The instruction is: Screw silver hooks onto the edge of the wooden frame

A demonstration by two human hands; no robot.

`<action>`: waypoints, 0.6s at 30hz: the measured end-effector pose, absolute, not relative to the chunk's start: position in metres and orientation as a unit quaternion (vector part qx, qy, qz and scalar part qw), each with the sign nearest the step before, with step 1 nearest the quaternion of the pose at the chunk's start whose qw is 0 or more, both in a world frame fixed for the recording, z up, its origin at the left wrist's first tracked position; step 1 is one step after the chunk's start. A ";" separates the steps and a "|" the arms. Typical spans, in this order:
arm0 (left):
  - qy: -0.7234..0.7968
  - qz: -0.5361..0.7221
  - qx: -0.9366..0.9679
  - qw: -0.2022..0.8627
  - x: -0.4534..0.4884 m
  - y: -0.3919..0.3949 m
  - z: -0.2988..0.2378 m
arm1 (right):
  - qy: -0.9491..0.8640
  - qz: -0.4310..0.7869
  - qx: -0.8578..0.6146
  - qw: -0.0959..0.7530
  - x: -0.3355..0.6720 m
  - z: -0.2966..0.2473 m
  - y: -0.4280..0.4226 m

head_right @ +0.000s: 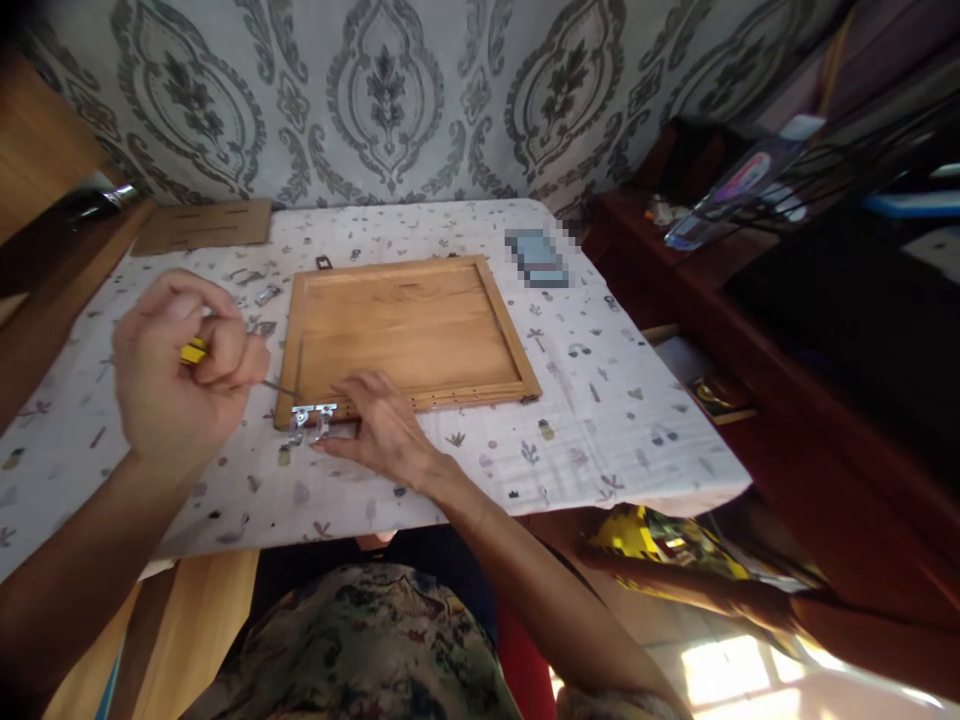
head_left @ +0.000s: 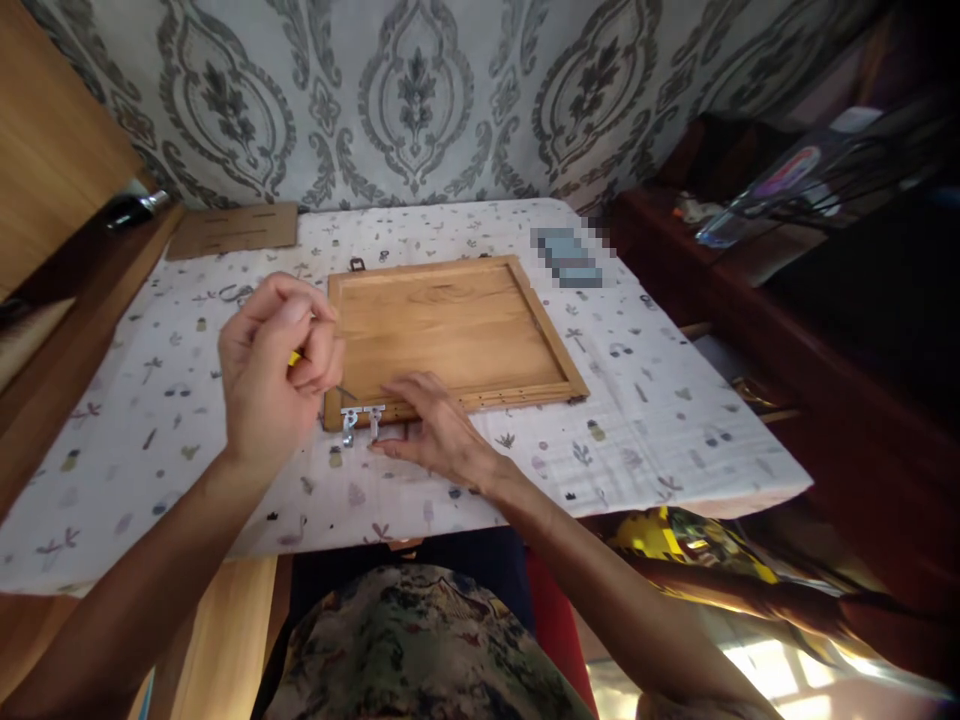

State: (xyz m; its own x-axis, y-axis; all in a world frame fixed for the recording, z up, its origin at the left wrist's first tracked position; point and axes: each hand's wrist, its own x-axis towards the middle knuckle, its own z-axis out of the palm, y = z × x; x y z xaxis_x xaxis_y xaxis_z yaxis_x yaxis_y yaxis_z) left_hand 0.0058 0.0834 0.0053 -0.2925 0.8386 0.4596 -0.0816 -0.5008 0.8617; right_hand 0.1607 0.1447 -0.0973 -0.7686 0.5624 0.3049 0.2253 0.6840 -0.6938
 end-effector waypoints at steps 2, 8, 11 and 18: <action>0.386 0.715 0.492 0.313 -0.001 0.078 0.009 | -0.883 0.329 -0.219 0.252 0.161 -0.097 0.145; 0.396 0.716 0.478 0.319 -0.016 0.069 0.002 | -0.898 0.310 -0.211 0.228 0.158 -0.097 0.144; 0.396 0.719 0.474 0.319 -0.023 0.067 -0.001 | -0.899 0.310 -0.212 0.226 0.159 -0.097 0.145; 0.401 0.727 0.456 0.319 -0.039 0.059 0.001 | -0.823 0.427 -0.228 0.298 0.164 -0.091 0.148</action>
